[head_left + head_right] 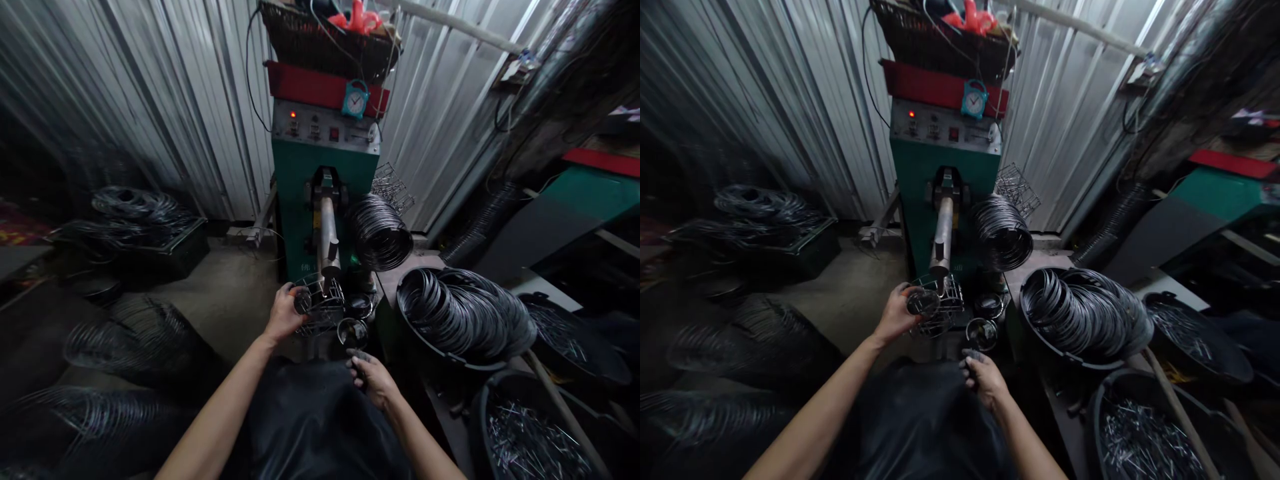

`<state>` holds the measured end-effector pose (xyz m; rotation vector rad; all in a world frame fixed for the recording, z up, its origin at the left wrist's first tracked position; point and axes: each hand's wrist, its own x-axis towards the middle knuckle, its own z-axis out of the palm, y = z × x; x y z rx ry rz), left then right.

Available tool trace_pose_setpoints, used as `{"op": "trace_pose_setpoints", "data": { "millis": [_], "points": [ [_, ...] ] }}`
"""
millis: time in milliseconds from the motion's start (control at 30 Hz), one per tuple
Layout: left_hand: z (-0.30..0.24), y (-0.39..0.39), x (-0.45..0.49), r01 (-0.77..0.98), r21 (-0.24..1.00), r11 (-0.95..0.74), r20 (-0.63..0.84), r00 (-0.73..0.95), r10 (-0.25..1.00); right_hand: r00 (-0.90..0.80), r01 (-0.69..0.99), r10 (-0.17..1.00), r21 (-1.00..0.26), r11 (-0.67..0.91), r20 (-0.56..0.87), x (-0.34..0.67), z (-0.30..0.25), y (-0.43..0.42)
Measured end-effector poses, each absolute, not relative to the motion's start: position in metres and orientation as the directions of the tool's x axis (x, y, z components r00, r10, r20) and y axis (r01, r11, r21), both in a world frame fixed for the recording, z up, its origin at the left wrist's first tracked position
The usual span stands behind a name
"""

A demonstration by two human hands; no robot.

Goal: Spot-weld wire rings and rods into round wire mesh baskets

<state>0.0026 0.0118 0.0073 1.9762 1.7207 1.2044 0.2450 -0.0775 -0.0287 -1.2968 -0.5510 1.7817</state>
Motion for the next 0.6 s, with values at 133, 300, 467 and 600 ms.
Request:
{"op": "trace_pose_setpoints", "data": {
  "millis": [133, 300, 467, 600],
  "points": [
    [0.010, 0.017, -0.002, 0.665, 0.717, -0.209, 0.360, -0.096, 0.928, -0.138, -0.444, 0.812, -0.697, -0.563, -0.567, 0.242, -0.034, -0.085],
    [0.011, 0.020, -0.002, 0.660, 0.731, -0.173, 0.324, -0.112, 0.939, -0.148, -0.524, 0.801, -0.641, -0.562, -0.580, 0.243, -0.031, -0.084],
    [0.007, 0.024, 0.000, 0.670, 0.714, -0.204, 0.350, -0.089, 0.933, -0.157, -0.565, 0.754, -0.568, -0.598, -0.637, 0.249, -0.030, -0.084],
    [0.006, 0.026, 0.000, 0.665, 0.715, -0.215, 0.336, -0.057, 0.940, -0.135, -0.585, 0.739, -0.549, -0.597, -0.660, 0.251, -0.028, -0.084]
  ]
}}
